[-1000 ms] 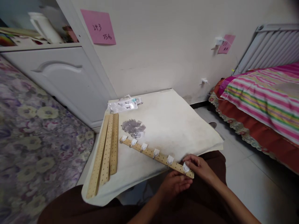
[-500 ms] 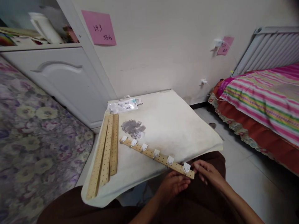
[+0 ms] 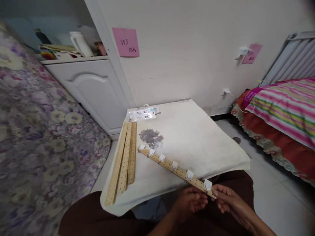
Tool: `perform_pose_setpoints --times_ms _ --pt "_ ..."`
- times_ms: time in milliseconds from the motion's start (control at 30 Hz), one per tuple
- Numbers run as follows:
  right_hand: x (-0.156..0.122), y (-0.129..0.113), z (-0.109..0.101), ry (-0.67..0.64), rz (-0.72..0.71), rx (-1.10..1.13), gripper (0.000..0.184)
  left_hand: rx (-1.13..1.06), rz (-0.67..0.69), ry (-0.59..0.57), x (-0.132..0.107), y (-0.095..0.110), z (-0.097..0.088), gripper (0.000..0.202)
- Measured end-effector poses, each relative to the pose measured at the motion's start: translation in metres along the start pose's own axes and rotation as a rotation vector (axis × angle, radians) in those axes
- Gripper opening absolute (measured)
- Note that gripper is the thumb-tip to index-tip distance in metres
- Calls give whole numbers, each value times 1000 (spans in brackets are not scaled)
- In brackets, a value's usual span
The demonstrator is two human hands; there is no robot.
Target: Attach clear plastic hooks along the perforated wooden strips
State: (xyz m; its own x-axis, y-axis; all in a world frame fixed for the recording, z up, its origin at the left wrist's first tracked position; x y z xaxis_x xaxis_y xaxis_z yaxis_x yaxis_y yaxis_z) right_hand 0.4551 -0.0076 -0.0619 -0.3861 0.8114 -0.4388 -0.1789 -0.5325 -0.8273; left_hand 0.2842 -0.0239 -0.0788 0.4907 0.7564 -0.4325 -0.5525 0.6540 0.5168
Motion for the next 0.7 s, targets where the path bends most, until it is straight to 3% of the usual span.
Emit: perform_pose_setpoints --times_ms 700 --pt "-4 -15 3 -11 -67 83 21 17 -3 24 -3 -3 -8 31"
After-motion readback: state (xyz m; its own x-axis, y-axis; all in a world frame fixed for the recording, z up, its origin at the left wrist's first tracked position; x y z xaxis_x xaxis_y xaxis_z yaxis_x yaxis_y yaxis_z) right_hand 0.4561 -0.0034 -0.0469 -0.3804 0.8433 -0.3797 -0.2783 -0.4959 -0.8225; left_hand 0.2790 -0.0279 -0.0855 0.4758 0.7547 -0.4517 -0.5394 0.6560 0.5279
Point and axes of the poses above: each hand's wrist, its own x-axis towards the middle knuckle, its own z-axis out of the palm, y = z × x, the point moved 3 cm from there along x, towards the middle knuckle, and after that the axes turned 2 degrees about -z, right-handed, at the moved point
